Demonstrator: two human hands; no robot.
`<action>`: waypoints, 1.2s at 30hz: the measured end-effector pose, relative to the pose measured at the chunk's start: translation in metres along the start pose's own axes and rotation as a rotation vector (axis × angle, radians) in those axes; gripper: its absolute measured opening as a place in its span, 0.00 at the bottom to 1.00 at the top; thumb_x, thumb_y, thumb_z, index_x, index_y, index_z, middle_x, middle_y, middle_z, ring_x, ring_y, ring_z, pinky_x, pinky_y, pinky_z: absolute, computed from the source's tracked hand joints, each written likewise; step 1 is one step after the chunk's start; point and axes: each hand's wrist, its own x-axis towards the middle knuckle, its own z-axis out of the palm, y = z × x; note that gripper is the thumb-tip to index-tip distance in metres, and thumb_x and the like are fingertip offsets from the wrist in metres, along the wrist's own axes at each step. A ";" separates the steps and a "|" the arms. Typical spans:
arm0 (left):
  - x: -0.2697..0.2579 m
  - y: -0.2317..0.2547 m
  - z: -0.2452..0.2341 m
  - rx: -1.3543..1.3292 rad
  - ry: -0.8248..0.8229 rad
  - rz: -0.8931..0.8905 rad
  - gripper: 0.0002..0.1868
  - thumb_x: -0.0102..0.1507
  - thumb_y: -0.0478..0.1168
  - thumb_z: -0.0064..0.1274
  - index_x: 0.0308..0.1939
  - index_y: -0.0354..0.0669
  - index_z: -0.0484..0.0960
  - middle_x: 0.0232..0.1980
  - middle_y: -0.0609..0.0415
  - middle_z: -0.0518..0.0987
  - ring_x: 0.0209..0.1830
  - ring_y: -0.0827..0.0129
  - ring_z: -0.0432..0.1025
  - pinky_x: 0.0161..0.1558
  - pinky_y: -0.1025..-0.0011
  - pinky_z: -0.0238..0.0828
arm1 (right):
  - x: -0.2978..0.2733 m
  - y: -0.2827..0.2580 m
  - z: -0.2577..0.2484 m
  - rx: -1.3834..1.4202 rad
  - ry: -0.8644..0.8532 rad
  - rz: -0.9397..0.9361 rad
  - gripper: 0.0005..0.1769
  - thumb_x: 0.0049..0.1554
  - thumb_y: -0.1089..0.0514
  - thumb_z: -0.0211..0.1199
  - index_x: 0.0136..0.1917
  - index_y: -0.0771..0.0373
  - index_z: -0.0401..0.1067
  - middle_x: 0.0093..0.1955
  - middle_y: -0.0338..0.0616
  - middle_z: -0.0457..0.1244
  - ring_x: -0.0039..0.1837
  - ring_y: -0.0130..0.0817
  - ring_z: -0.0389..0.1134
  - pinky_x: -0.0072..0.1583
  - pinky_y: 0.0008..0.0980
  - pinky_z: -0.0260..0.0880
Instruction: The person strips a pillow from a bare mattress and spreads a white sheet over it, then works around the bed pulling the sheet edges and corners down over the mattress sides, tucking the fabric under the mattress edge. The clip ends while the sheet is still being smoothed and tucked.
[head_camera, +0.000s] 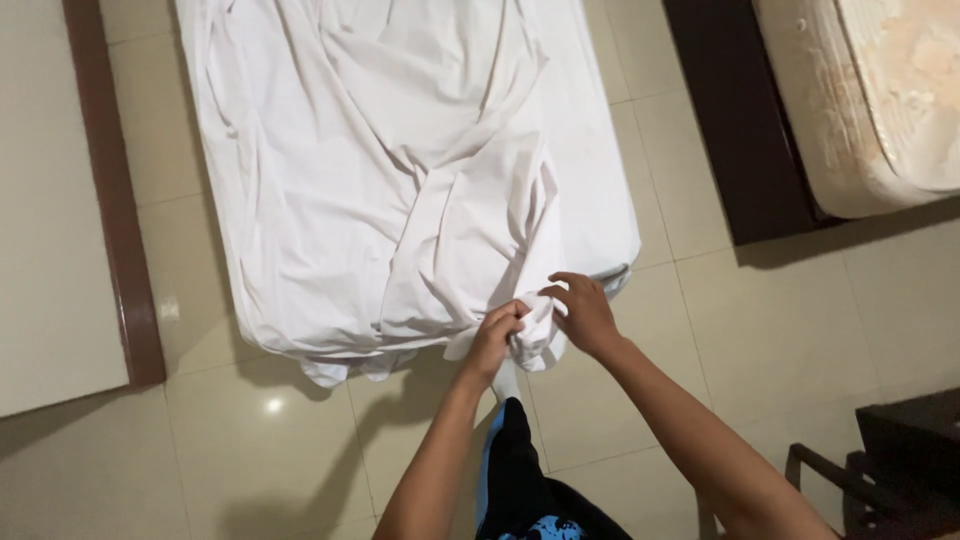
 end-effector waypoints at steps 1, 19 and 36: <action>-0.001 0.005 -0.005 -0.089 0.012 -0.029 0.07 0.61 0.35 0.43 0.37 0.42 0.78 0.33 0.64 0.72 0.33 0.80 0.63 0.37 0.79 0.59 | 0.010 0.005 0.001 -0.014 0.045 -0.045 0.25 0.46 0.61 0.70 0.59 0.56 0.74 0.62 0.48 0.66 0.65 0.51 0.64 0.64 0.48 0.60; -0.054 0.090 0.112 1.148 0.134 0.535 0.08 0.62 0.37 0.53 0.44 0.40 0.80 0.40 0.46 0.81 0.45 0.50 0.74 0.50 0.54 0.65 | -0.013 -0.006 -0.096 0.061 0.141 -0.461 0.20 0.56 0.40 0.64 0.48 0.59 0.74 0.35 0.41 0.62 0.40 0.40 0.63 0.52 0.39 0.57; -0.134 0.086 0.261 1.152 0.507 0.817 0.05 0.58 0.37 0.53 0.32 0.38 0.77 0.27 0.46 0.76 0.29 0.47 0.71 0.34 0.55 0.61 | 0.022 0.057 -0.187 -0.034 0.259 -0.605 0.24 0.49 0.73 0.62 0.56 0.54 0.78 0.52 0.42 0.70 0.59 0.40 0.68 0.60 0.44 0.60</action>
